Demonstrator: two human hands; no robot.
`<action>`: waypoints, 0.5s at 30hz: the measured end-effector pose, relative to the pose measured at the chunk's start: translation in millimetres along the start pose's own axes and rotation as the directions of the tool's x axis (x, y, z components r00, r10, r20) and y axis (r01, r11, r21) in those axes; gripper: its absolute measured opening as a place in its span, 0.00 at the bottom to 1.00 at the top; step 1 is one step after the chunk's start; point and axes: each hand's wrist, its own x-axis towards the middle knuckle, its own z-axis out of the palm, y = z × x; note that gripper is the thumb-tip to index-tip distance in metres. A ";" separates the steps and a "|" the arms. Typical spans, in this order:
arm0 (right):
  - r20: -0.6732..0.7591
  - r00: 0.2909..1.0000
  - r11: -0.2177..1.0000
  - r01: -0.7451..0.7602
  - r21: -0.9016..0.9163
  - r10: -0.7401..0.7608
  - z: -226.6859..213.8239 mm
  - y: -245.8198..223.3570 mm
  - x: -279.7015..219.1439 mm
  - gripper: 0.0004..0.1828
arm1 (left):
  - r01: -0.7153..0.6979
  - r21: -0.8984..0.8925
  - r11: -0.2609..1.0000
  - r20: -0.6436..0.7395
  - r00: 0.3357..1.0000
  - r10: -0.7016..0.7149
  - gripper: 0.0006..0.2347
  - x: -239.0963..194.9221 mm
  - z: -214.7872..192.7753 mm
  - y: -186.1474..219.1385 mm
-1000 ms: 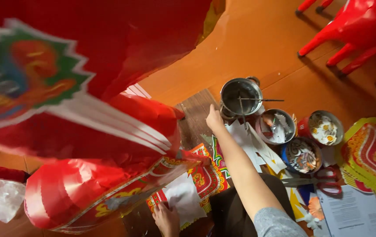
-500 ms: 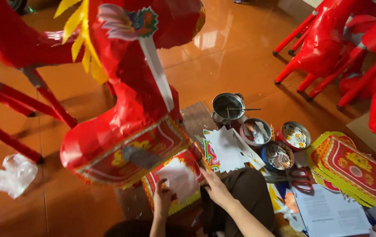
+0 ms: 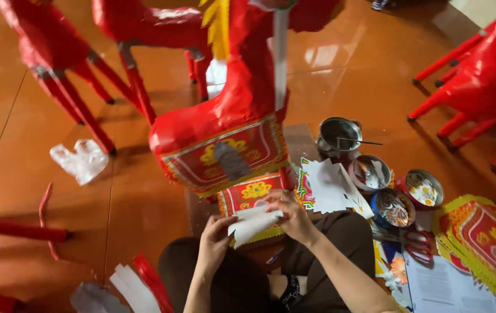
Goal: Decorating red paper horse figures with colorful paper ornaments and glue
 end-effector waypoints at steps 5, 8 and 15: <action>0.099 0.986 0.957 -0.156 0.243 0.135 -9.8 -32.3 40.8 0.26 | -0.210 -0.090 0.974 -0.188 0.963 0.191 0.04 11.8 -18.8 43.7; -0.031 0.917 0.901 -0.384 0.204 0.398 10.4 -14.5 59.8 0.17 | -0.302 -0.174 0.937 -0.230 0.938 0.260 0.10 26.9 -36.3 40.5; -0.065 0.968 0.945 -0.221 0.239 0.242 14.9 -62.3 165.8 0.13 | -0.405 -0.274 0.872 -0.407 0.870 0.277 0.10 93.2 -78.7 54.6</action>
